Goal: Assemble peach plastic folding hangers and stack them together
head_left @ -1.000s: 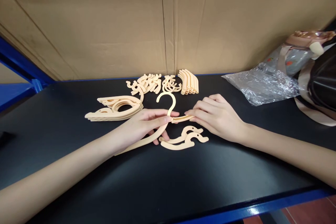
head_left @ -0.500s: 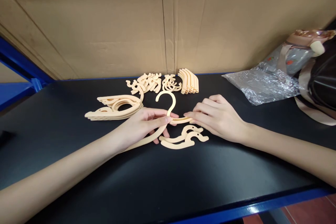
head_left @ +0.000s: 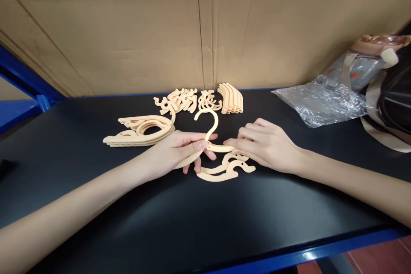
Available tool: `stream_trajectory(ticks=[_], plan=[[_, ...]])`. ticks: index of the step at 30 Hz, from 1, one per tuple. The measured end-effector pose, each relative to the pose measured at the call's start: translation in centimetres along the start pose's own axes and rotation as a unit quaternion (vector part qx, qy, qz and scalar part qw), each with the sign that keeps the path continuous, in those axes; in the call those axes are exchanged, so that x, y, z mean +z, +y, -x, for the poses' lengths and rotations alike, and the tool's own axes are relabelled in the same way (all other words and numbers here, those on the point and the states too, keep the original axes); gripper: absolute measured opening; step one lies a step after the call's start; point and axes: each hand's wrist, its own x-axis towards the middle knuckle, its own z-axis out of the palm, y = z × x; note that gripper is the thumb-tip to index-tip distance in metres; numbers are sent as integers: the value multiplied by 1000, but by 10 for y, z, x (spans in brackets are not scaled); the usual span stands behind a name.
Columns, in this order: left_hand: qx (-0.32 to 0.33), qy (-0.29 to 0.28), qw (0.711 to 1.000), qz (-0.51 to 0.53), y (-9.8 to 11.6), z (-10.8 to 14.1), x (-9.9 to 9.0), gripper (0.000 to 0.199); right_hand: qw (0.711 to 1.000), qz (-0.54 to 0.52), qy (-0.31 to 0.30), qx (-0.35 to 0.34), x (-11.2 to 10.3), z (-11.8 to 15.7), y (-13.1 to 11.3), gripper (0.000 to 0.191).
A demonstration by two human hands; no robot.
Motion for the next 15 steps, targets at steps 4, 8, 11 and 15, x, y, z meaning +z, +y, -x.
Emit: stream_trajectory(ticks=[4, 8, 11, 15], plan=[[13, -15, 1000, 8, 0, 1, 0, 33, 1000, 16, 0, 2, -1, 1, -1, 30], [14, -23, 1000, 14, 0, 1, -1, 37, 1000, 21, 4, 10, -2, 1, -3, 31], [15, -22, 1000, 10, 0, 2, -1, 34, 1000, 22, 7, 13, -2, 0, -3, 32], [15, -24, 1000, 10, -2, 1, -2, 32, 1000, 23, 3, 16, -2, -1, -3, 34]])
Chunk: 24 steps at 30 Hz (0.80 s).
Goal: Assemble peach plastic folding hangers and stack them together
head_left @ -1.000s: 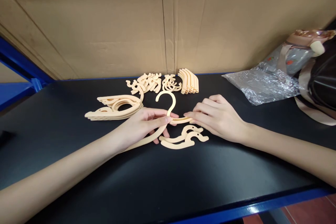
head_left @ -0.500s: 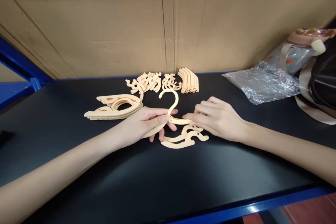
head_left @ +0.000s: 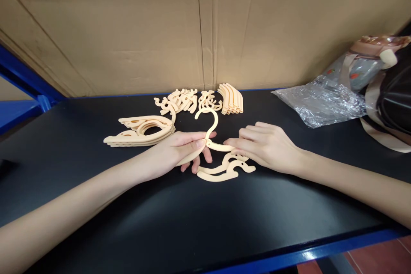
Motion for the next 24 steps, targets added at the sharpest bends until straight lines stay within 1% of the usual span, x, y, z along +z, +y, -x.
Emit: stream_trajectory(ticks=[6, 13, 16, 19, 22, 24], plan=[[8, -8, 1000, 15, -2, -1, -1, 39, 1000, -6, -1, 4, 0, 0, 0, 38], [9, -10, 1000, 2, -1, -1, 1, 40, 1000, -22, 5, 14, 0, 1, 0, 37], [12, -10, 1000, 1, -1, -2, 1, 36, 1000, -28, 1, 13, 0, 1, 2, 37], [12, -24, 1000, -4, -1, -2, 0, 32, 998, -57, 2, 15, 1, 0, 5, 36], [9, -52, 999, -7, -1, -3, -2, 32, 995, -93, 34, 25, 1, -1, 8, 29], [11, -71, 997, -13, 1, -2, -2, 31, 994, -74, 76, 34, 0, -1, 7, 24]])
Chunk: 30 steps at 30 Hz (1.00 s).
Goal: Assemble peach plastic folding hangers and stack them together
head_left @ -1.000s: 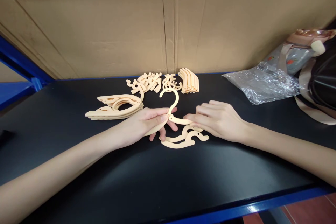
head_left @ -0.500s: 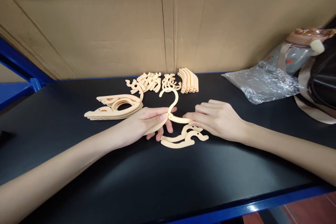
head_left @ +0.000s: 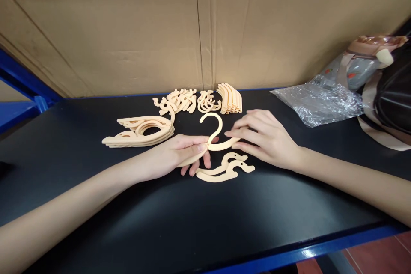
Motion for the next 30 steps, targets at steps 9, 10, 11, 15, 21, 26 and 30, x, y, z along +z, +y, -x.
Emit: stream_trajectory(ticks=[9, 10, 11, 15, 21, 26, 30], plan=[[5, 8, 999, -38, 5, 1, 2, 33, 996, 34, -35, -68, 1, -1, -4, 36], [8, 12, 999, -38, 5, 1, 3, 32, 996, 27, -48, -69, 2, -1, -4, 36], [11, 20, 999, -38, 5, 1, 5, 31, 996, 22, -55, -67, 2, -2, -4, 37], [56, 128, 986, -88, 0, 1, 18, 26, 997, -16, -57, -47, 2, -3, -5, 36], [135, 228, 939, -218, -9, 1, 29, 25, 996, -73, -47, 0, 0, -4, -7, 28], [191, 236, 902, -308, -8, 2, 29, 20, 982, -135, -28, 132, 2, -2, -3, 22], [211, 237, 877, -361, -8, 2, 26, 19, 960, -173, -24, 217, 2, -3, 0, 19]])
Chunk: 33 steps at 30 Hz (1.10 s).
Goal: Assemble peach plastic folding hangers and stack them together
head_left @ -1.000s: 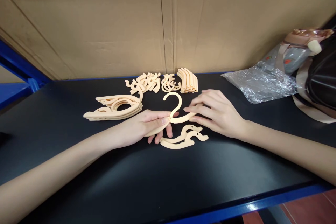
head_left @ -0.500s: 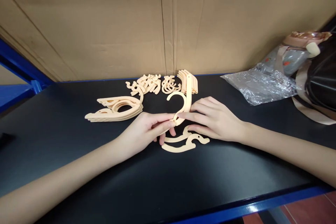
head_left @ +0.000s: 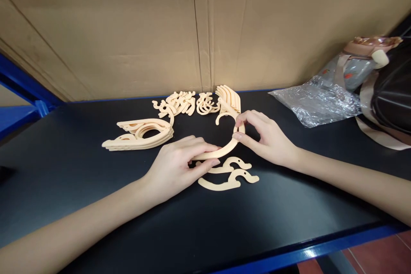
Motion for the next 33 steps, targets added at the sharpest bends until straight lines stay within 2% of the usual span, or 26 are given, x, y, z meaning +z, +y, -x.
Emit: stream_trajectory(ticks=[4, 8, 14, 22, 27, 33], plan=[[4, -2, 1000, -25, -3, 0, 0, 20, 999, -28, 4, 25, 0, -1, 0, 8], [-20, 7, 1000, -8, -3, -1, 0, 17, 1000, -27, 2, 15, 0, -1, 1, 13], [-90, 4, 994, 55, -5, -4, -1, 17, 1000, 8, -12, -8, 0, -1, 4, 13], [-124, -16, 992, 21, -7, -5, -1, 23, 998, 42, -44, 9, 1, -2, 7, 16], [-111, -27, 993, 2, -10, -4, -1, 23, 996, 63, -66, 16, 3, -1, 10, 23], [-55, -34, 998, 15, -14, -2, 4, 23, 994, 69, -78, -12, 5, -1, 13, 23]])
